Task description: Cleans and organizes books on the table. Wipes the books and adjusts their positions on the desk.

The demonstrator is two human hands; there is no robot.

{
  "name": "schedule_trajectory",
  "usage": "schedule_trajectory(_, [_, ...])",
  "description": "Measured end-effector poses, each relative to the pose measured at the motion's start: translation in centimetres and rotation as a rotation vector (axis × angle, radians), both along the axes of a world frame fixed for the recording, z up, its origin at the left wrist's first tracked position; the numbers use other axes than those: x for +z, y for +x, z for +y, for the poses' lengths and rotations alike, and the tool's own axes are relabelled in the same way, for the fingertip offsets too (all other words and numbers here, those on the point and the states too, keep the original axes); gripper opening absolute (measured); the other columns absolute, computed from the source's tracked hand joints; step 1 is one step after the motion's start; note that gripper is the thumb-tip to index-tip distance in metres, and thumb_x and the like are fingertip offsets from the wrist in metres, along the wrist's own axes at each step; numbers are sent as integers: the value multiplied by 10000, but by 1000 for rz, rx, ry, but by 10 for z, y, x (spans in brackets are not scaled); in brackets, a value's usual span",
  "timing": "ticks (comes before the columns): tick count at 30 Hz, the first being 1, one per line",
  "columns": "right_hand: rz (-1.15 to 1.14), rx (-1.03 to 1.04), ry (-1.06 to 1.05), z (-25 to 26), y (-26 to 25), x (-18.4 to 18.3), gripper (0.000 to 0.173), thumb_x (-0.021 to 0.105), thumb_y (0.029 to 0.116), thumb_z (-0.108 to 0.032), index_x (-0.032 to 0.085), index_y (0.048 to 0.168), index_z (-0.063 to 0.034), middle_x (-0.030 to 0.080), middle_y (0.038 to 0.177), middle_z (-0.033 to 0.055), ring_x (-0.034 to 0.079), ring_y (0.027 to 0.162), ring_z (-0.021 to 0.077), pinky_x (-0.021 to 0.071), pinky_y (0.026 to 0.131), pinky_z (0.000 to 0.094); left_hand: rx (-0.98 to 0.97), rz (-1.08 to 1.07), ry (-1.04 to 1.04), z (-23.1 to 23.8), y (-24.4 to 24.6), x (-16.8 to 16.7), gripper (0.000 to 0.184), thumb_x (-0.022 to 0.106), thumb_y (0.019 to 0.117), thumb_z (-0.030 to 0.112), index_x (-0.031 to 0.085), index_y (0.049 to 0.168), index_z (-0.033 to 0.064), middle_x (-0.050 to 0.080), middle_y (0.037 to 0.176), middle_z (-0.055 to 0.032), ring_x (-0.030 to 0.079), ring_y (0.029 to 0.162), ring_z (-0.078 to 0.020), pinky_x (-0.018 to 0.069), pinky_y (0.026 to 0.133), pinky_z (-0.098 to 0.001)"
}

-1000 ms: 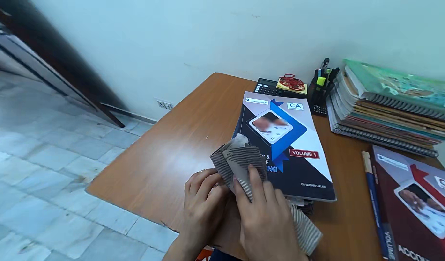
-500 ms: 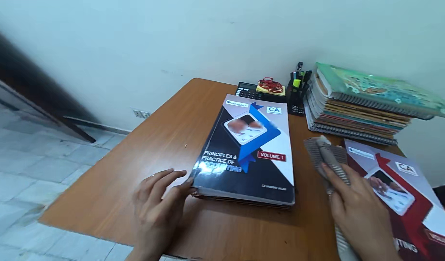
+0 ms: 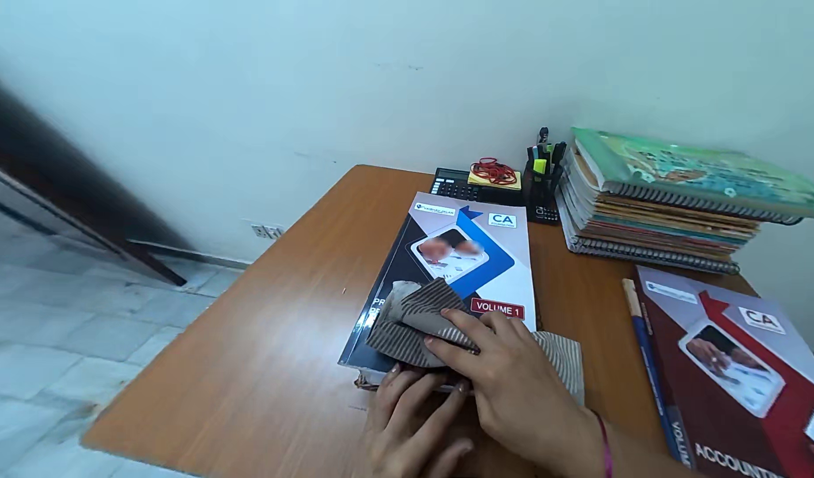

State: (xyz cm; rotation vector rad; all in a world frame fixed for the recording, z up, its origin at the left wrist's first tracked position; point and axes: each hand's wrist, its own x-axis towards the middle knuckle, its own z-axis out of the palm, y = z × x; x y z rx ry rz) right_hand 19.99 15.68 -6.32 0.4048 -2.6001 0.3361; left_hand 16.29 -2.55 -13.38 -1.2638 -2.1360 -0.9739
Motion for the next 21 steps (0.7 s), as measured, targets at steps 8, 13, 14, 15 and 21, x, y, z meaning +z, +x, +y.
schedule_trajectory(8, [-284,-289,-124,80,-87,22,457,563,952,41,699,1338,-164,577,1423,227,565,1164,526,445,877,684,10,36,36,2,2,-4,340,506,1043,460,669,1245,241,599,1231,-26,480,1316,-166,237,1213,-339])
schedule_trajectory(13, [-384,-460,-98,118,-148,35,446,525,991,4,658,1386,-156,516,1495,204,480,1306,502,403,970,672,48,101,62,6,2,-9,368,520,1024,507,645,1268,262,531,1240,-16,449,1317,-147,232,1213,-322])
schedule_trajectory(14, [-392,-481,-80,118,-152,36,446,534,990,0,653,1391,-154,515,1497,203,473,1316,499,398,978,665,48,102,60,7,2,-9,370,530,1019,508,644,1271,262,532,1228,-19,456,1302,-152,234,1211,-327])
schedule_trajectory(15, [-386,-483,-63,115,-153,37,445,546,983,2,656,1387,-148,519,1491,212,474,1314,502,395,982,664,50,100,57,7,3,-9,370,540,1014,509,646,1270,263,536,1214,-19,465,1288,-154,237,1209,-329])
schedule_trajectory(21, [-187,68,-14,22,-83,19,466,635,852,21,738,1247,-206,665,1282,197,640,1090,467,519,801,642,28,75,49,5,3,-6,314,572,1019,444,686,1225,237,601,1126,-39,507,1229,-193,240,1194,-340])
